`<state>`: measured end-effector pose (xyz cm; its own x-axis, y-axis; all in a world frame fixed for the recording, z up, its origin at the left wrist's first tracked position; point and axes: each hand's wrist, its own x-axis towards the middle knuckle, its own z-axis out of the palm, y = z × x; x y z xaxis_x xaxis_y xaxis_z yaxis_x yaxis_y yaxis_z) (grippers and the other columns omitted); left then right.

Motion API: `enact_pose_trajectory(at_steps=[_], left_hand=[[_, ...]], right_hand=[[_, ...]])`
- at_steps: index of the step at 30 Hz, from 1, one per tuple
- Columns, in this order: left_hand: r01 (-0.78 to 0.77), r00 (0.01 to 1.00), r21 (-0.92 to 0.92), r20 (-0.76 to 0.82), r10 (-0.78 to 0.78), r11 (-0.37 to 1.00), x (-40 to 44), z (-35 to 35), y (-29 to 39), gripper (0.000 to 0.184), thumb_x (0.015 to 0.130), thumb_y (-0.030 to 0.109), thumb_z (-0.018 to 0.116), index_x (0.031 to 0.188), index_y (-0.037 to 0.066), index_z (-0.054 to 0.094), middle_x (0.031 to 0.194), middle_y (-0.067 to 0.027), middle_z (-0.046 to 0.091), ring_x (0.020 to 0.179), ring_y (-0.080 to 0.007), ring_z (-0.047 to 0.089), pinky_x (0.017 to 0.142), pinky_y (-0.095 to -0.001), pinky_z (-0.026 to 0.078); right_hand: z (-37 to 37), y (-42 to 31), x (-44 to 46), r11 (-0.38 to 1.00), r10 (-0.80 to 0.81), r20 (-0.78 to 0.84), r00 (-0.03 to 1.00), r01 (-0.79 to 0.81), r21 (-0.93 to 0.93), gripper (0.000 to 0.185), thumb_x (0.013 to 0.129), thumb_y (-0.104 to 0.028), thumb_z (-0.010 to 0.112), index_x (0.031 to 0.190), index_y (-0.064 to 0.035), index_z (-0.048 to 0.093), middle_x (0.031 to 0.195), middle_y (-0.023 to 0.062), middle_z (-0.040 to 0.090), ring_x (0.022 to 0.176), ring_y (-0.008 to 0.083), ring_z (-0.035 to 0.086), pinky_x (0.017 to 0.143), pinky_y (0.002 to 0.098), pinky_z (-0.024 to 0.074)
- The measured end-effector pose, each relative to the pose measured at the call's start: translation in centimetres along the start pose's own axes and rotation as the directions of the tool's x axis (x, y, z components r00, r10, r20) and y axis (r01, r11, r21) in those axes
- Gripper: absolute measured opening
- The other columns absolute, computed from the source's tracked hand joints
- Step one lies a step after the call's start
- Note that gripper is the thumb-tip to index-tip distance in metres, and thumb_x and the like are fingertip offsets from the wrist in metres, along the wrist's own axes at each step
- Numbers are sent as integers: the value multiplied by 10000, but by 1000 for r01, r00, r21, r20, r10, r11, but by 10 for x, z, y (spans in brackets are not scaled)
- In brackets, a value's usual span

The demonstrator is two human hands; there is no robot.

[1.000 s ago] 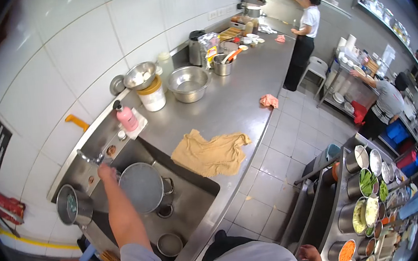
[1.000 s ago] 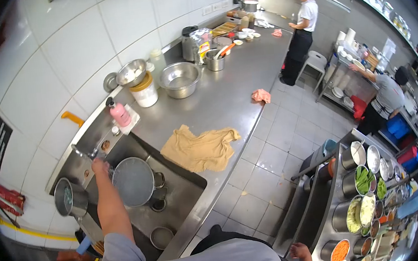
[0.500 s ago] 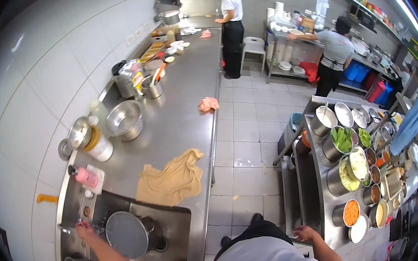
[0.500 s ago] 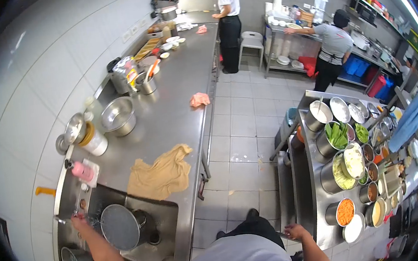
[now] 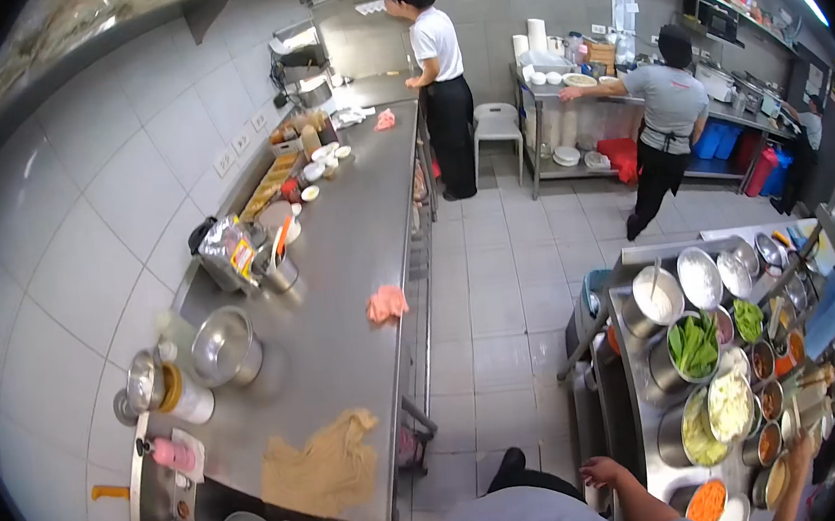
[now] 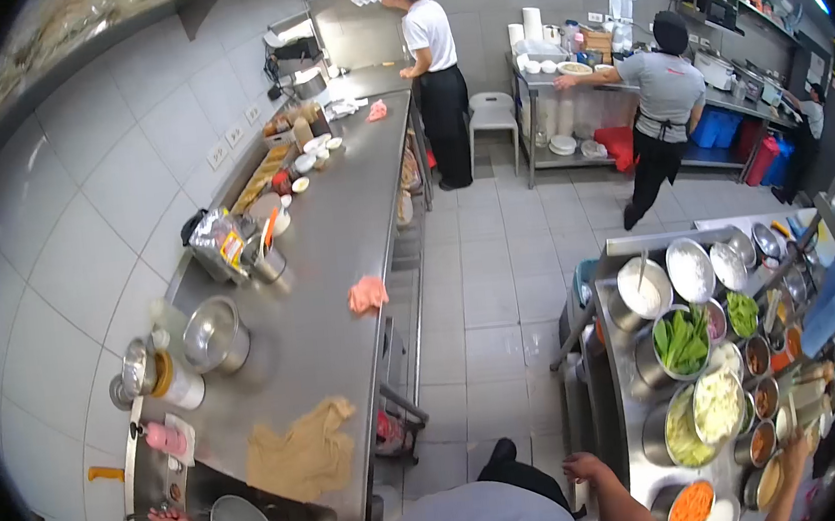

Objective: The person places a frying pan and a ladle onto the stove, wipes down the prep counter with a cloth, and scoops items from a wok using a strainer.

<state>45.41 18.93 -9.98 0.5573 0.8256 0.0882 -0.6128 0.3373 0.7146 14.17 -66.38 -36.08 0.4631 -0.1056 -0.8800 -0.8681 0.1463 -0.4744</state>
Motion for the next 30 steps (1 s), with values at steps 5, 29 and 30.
enact_pose_trajectory(at_steps=[5,29,30], left_hand=[[177,981,-54,90,-172,983,-152,152,-60,333,861,430,409,653,170,410,428,53,278,297,-62,228,242,-186,214],[-71,-516,510,717,-469,857,-693,521,-455,197,814,214,530,832,18,543,771,-132,567,699,-241,560,621,-330,456],[-104,-630,126,759,-163,987,-683,544,-459,241,786,218,558,916,16,538,909,-164,545,853,-275,522,735,-360,422]], right_hand=[[-10,-156,12,936,-347,2,938,346,-65,332,821,-245,532,1079,-36,518,811,59,591,643,145,565,522,237,450],[-105,-471,-11,85,-638,-237,732,374,924,507,850,-515,338,1093,-96,488,980,42,544,874,129,513,790,302,396],[-118,-484,-21,87,-668,-260,697,421,903,521,853,-512,334,1139,-93,452,1036,49,519,913,148,506,810,310,393]])
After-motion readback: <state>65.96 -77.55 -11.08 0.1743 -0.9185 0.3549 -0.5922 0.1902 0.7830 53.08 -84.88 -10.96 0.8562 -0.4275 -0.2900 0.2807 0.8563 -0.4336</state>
